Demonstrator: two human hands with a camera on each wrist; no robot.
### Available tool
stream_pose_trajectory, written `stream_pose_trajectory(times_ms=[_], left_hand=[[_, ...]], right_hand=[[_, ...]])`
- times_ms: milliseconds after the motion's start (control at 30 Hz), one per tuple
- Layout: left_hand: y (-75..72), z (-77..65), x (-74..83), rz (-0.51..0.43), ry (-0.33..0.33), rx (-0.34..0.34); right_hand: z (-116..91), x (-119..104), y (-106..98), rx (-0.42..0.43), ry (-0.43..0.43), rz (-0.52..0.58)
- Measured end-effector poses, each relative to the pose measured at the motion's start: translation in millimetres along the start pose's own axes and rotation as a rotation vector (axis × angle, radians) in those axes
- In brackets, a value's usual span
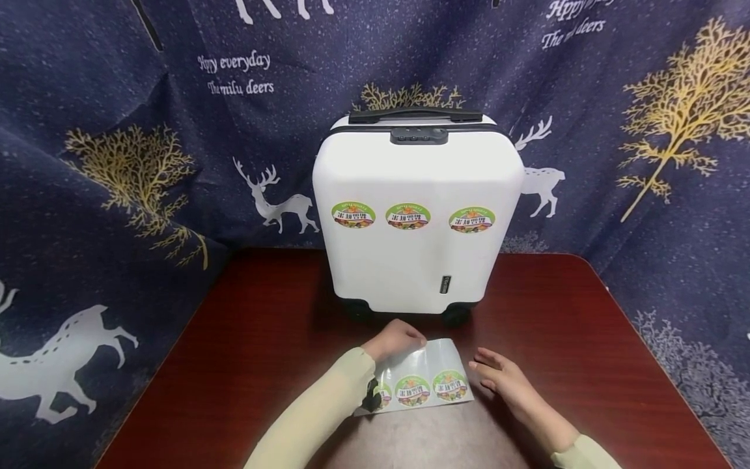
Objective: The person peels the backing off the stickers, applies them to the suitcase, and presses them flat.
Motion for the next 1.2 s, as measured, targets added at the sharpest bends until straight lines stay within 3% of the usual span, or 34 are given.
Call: stream_pose_trajectory(times_ms=[267, 533, 633, 767, 900, 1033, 1200], left_hand=[[-6.9, 0.2, -2.7, -0.019, 0.066, 0.1], [-7.9, -2.1, -1.2, -0.114, 0.149, 0.215], [-5.9, -3.9, 0.8, -0.142, 0.161, 0.241], [-4.7, -6.4, 4.4, -0.169, 0.165, 0.26], [-4.8, -10.6, 7.9, -0.158, 0.197, 0.273], [-7.4, -16.6, 11.0, -0.156, 0.218, 0.264], [-14.5, -22.1, 12.1, -0.221, 0.194, 0.183]], right_hand=[[-2.6, -3.3, -2.0, -0.051, 0.013, 0.104], [0.1, 4.8, -4.9, -0.285, -0.016, 0.341], [-1.2, 6.2, -3.7, -0.357, -0.003, 0.371], [-3.8, 3.7, -1.8, -0.39, -0.003, 0.391], [-4.6, 0.1, -1.8, -0.362, -0.01, 0.375], [-3.9, -4.0, -3.3, -0.283, -0.027, 0.347], [-2.2, -10.3, -3.8, -0.13, -0.077, 0.307]])
Point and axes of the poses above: each hand's wrist, its own z-axis towards the middle knuckle, its own y-axis out of the palm, x = y × z, the point moved 1 cm from there along z, towards the middle knuckle, and after that the axes turned 8 degrees about -x, right-handed, at the moved point
